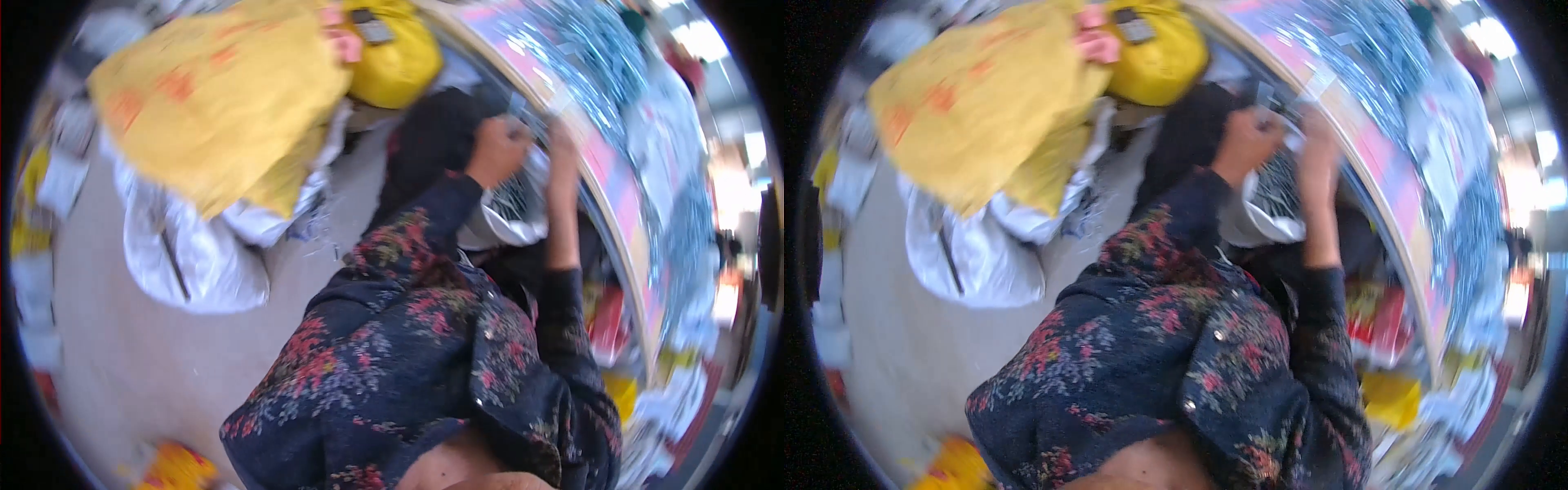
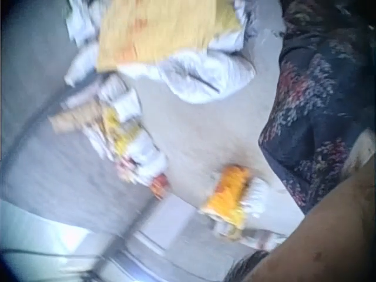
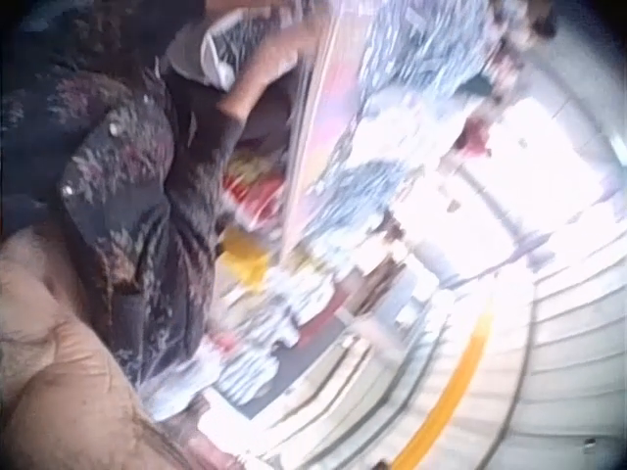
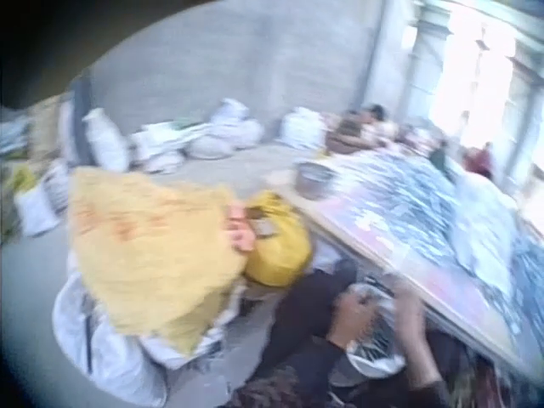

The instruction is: The person repeatedly picks up metal washers from the table, slides them onto long metal bolts by hand, and places the assembled bolts into a bag.

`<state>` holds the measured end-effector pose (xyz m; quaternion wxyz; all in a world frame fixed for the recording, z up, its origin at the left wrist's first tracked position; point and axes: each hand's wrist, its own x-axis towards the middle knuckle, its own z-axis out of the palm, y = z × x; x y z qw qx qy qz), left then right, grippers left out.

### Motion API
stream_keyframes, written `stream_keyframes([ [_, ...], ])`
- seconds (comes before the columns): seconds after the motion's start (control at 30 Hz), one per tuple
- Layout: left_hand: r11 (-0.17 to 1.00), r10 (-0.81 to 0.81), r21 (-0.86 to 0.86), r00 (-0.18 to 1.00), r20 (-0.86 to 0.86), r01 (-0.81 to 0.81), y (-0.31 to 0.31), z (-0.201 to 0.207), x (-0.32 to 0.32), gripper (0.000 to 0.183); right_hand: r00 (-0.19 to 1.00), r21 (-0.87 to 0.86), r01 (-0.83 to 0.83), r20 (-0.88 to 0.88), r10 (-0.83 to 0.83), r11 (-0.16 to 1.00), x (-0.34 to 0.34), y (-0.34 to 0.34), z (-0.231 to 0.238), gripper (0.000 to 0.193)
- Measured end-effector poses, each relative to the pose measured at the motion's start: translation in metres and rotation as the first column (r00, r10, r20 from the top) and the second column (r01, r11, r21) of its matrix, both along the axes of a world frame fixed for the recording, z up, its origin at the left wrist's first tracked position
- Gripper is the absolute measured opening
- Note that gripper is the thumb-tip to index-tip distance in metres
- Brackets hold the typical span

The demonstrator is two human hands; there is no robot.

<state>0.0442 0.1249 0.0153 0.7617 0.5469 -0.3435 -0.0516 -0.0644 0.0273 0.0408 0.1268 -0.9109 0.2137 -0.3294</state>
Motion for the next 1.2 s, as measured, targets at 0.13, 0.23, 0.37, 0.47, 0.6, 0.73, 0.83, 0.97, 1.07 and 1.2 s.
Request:
stream_keyframes([
  [0.13, 0.89, -0.451, -0.222, 0.689, -0.568, 0.399, 0.0, 0.022, 0.005, 0.008, 0.952, 0.122, -0.274, 0.173, 0.252, 0.954, -0.002, 0.132, 0.073, 0.031],
  [0.23, 0.76, -0.603, -0.239, 0.519, -0.605, 0.604, 0.002, 0.031, -0.011, 0.007, 0.954, 0.495, 0.039, 0.239, -0.18, 0.868, -0.015, 0.057, 0.078, 0.031],
  [0.37, 0.613, -0.669, -0.237, 0.337, -0.662, 0.753, -0.018, 0.028, -0.025, 0.008, 0.872, 0.8, -0.429, 0.488, -0.038, 0.42, -0.037, -0.022, 0.035, 0.034],
  [0.47, 0.539, -0.691, -0.304, 0.207, -0.692, 0.785, -0.026, 0.026, -0.031, 0.01, 0.844, 0.826, -0.529, 0.536, 0.016, 0.197, -0.057, -0.039, 0.017, 0.029],
  [0.6, 0.536, -0.659, -0.155, 0.297, -0.691, 0.83, -0.04, 0.029, -0.036, 0.01, 0.872, 0.838, -0.473, 0.489, 0.013, 0.272, -0.068, -0.043, 0.021, 0.025],
  [0.73, 0.529, -0.663, -0.119, 0.322, -0.676, 0.84, -0.054, 0.028, -0.04, 0.007, 0.889, 0.806, -0.37, 0.451, -0.075, 0.462, -0.067, -0.047, 0.02, 0.018],
  [0.83, 0.654, -0.589, 0.035, 0.538, -0.604, 0.756, -0.063, 0.028, -0.041, 0.006, 0.955, 0.728, 0.042, 0.172, -0.241, 0.684, -0.053, -0.033, 0.033, 0.019],
  [0.97, 0.784, -0.456, 0.099, 0.676, -0.579, 0.613, -0.093, 0.015, -0.03, 0.008, 0.943, -0.173, 0.21, 0.295, -0.153, 0.962, -0.037, 0.003, 0.026, 0.017],
  [1.07, 0.798, -0.431, 0.094, 0.672, -0.603, 0.596, -0.09, 0.022, -0.023, 0.011, 0.929, -0.122, 0.369, 0.046, -0.366, 0.921, -0.031, 0.041, 0.049, 0.023],
  [1.2, 0.691, -0.592, -0.006, 0.561, -0.578, 0.723, -0.089, 0.02, -0.032, 0.01, 0.927, 0.714, 0.109, 0.178, -0.329, 0.692, -0.045, -0.025, 0.029, 0.029],
])
